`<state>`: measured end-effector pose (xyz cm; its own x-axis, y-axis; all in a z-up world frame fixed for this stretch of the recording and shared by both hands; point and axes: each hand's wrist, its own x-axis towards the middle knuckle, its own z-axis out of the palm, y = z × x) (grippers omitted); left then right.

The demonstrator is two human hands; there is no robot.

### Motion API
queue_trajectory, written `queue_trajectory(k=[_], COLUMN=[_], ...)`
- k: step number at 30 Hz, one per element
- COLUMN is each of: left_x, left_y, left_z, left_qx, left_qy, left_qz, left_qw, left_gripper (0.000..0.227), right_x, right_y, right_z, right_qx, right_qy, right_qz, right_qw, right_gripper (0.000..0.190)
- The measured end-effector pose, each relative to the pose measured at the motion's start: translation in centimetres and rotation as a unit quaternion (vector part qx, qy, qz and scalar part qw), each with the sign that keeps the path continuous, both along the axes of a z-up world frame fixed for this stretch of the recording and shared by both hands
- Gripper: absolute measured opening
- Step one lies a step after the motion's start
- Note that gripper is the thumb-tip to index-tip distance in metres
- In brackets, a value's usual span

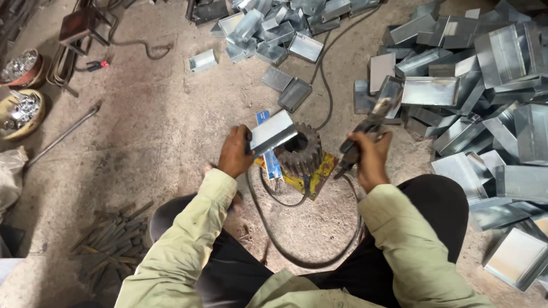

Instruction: The person sits on the floor and uses a welding torch to join small rectangular metal boxes. They pick up boxes from a pile, position them on a jig, weld the seams, and then place the finished pieces back into the pile.

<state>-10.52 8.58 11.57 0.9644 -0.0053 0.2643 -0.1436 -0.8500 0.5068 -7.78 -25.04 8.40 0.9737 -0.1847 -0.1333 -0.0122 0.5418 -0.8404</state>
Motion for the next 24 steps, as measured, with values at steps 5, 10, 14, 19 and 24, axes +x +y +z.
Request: queue_trajectory(k=[5, 10, 14, 19, 24], left_x=[3.6, 8.6, 10.3, 9.7, 6.0], left_y=[-0.7, -5.0, -6.7, -8.1, -8.8], left_z=[-7.1, -13.6, -14.3, -13.3, -12.5], left_qx=[-0.045, -0.036, 0.029, 0.067, 0.188], left_qy=[0.049, 0.02, -0.005, -0.061, -0.07], left_qz=[-0.046, -0.103, -0.099, -0.09, -0.087], left_qw=[0.997, 0.994, 0.995, 0.992, 0.976], left_gripper=[0.044, 0.055, 0.056, 0.05, 0.038], right_x=[-0.1, -0.2, -0.1, 0.5, -0.3], right_y=[3.3, 2.2, 0.7, 0.4, 0.8], right_z=[-2.1, -4.3, -5.4, -5.0, -4.1], right_qx=[-0.103, -0.201, -0.37, -0.502, -0.568], right_qy=[0.031, 0.028, 0.009, -0.045, -0.08], right_qz=[0.013, -0.002, -0.008, 0.017, 0.044], right_qw=[0.994, 0.979, 0.929, 0.864, 0.818], right_gripper=[0.055, 0.06, 0.066, 0.075, 0.084])
